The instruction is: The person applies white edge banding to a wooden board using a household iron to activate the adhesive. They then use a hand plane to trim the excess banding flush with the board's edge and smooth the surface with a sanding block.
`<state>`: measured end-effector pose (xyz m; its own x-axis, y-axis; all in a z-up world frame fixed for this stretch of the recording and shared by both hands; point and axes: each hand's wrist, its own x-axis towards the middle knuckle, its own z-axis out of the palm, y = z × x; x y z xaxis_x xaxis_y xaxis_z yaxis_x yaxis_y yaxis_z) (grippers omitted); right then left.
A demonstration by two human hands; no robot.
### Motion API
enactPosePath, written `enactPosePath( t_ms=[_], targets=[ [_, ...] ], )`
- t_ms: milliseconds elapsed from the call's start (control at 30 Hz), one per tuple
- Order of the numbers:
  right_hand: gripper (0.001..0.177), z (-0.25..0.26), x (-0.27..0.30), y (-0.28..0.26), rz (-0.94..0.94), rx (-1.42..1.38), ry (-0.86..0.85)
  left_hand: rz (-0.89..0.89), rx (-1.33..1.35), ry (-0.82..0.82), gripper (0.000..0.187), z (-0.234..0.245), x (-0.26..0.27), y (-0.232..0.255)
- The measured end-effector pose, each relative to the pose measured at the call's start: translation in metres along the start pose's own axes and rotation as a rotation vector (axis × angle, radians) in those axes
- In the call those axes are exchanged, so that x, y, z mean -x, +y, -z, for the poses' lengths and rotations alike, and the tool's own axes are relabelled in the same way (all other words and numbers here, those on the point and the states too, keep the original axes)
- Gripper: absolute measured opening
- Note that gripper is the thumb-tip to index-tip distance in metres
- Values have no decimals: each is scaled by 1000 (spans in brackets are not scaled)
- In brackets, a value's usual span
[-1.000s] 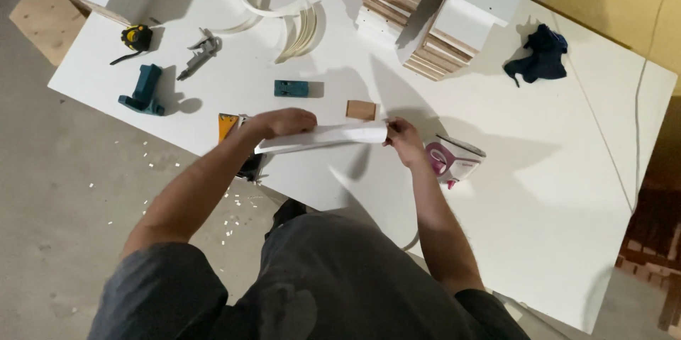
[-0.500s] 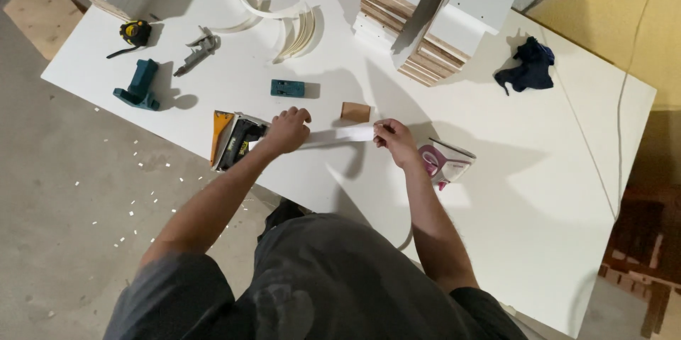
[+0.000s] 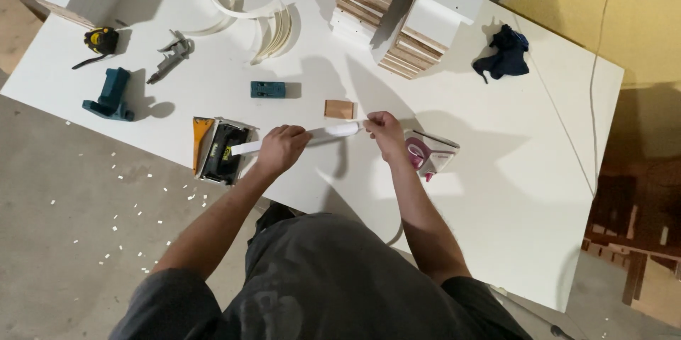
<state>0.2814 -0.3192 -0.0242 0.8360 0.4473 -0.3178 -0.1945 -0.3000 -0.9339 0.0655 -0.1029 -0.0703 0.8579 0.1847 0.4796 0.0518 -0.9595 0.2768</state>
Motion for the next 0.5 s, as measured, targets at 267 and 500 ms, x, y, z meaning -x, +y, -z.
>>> enactPosePath(
  t_ms=[267, 500],
  targets=[
    [24, 5, 7, -2, 55, 94, 99, -3, -10, -25, 6, -14, -22, 23],
    [15, 2, -16, 12, 793, 1176, -180, -20, 24, -9, 10, -5, -27, 28]
  ],
)
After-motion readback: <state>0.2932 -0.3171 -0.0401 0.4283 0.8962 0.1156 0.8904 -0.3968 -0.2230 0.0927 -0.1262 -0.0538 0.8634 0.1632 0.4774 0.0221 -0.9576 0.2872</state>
